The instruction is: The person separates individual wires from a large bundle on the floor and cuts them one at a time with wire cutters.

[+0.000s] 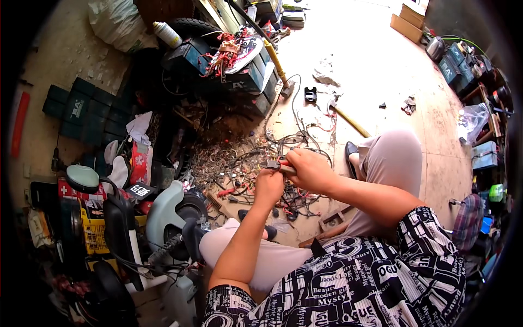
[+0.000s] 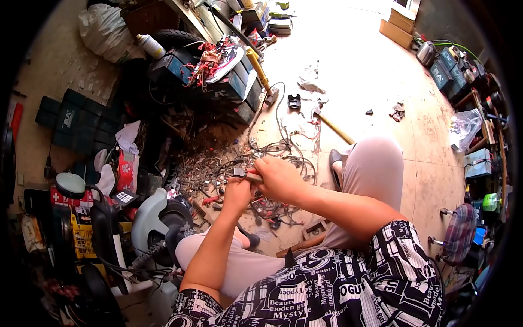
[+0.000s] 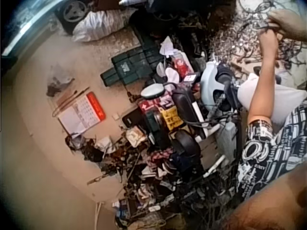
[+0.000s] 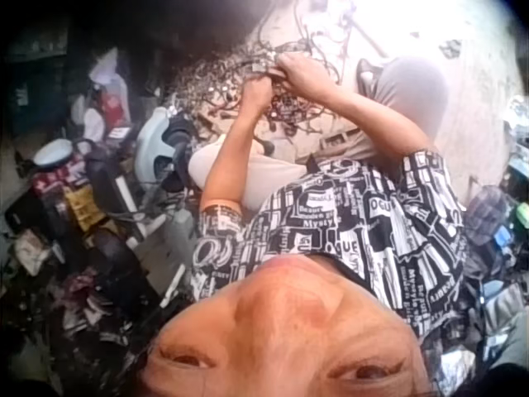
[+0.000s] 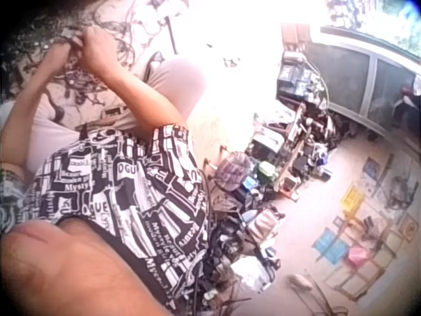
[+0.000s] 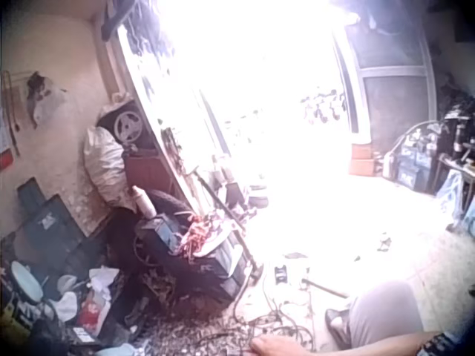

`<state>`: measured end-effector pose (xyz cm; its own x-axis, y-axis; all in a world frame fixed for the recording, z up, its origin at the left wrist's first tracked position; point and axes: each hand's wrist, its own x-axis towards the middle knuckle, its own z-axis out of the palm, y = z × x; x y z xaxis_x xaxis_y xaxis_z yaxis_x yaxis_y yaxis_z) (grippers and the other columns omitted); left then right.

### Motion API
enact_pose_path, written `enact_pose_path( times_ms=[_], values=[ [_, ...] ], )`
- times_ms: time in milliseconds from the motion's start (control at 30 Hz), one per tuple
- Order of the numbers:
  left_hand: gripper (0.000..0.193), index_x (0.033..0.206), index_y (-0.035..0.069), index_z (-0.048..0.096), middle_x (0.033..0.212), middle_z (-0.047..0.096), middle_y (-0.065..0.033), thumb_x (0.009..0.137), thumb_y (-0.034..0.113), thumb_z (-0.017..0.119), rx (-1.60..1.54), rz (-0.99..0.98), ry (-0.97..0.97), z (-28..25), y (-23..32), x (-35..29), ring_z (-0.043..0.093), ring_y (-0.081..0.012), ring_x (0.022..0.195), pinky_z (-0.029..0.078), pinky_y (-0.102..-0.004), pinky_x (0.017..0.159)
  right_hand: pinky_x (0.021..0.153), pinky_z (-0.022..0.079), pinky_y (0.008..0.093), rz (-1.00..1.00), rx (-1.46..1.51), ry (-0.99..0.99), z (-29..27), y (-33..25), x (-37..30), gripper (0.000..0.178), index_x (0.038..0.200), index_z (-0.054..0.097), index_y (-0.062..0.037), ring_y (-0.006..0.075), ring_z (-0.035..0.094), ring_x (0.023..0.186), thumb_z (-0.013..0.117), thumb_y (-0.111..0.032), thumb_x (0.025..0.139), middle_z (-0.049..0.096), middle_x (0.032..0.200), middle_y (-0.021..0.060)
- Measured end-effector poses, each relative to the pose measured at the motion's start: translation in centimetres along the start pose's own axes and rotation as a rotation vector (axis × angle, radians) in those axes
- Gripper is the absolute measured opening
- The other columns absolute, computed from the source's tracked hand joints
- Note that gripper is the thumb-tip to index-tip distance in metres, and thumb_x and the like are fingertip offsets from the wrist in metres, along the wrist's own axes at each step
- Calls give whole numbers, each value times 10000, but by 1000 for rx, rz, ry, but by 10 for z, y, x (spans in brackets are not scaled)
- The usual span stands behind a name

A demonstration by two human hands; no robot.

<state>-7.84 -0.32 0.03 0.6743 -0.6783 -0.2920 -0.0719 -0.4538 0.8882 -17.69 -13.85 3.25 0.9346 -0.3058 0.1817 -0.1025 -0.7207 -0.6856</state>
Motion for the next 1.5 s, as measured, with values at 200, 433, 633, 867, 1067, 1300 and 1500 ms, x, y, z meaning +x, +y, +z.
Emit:
enact_pose_path(
  times_ms=[200,433,633,867,1067,1300,1500],
  values=[
    [305,774,70,529,593,444,49,967,299,470,-399,-274,-241,4,38,-33,399,-45,471,289,-187,416,644,475,456,369,-3,238,-32,45,31,196,812,603,-30,360,616,720,572,-222,841,626,763,194],
    [215,986,54,583,716,500,49,993,214,440,-508,-152,-221,-12,31,-25,457,-23,620,347,-156,501,542,431,266,620,780,-19,-8,54,17,176,887,656,-2,116,570,616,605,-149,806,622,709,43],
    [234,942,31,621,735,534,43,985,194,458,-396,-61,-175,-15,33,-25,448,-27,637,376,-172,550,428,349,214,668,1023,-305,-12,24,13,216,770,608,-74,60,497,499,656,-268,853,568,643,-6],
    [205,924,20,599,750,534,38,983,176,479,-238,5,-235,-18,31,-25,461,-40,670,392,-178,627,360,313,229,627,1162,-379,-7,28,12,208,756,587,-77,82,483,433,633,-247,867,551,587,5],
    [194,922,21,602,744,534,33,976,169,489,-209,56,-224,-23,31,-22,459,-48,670,377,-183,620,384,388,244,765,1243,-452,-11,29,13,146,829,606,-55,102,554,484,615,-193,874,627,674,46],
    [104,952,20,588,886,560,-27,901,111,598,2,382,215,-15,31,-13,539,-116,755,443,-246,682,530,507,263,854,1465,-360,-18,14,12,123,892,602,-33,127,610,609,604,-156,884,647,767,51],
    [145,952,10,608,922,573,-30,835,49,685,-169,261,172,-5,38,-13,598,-90,804,480,-213,713,498,471,244,752,1366,-119,-8,8,13,164,928,599,-42,119,586,566,613,-200,885,617,700,43]
  ],
)
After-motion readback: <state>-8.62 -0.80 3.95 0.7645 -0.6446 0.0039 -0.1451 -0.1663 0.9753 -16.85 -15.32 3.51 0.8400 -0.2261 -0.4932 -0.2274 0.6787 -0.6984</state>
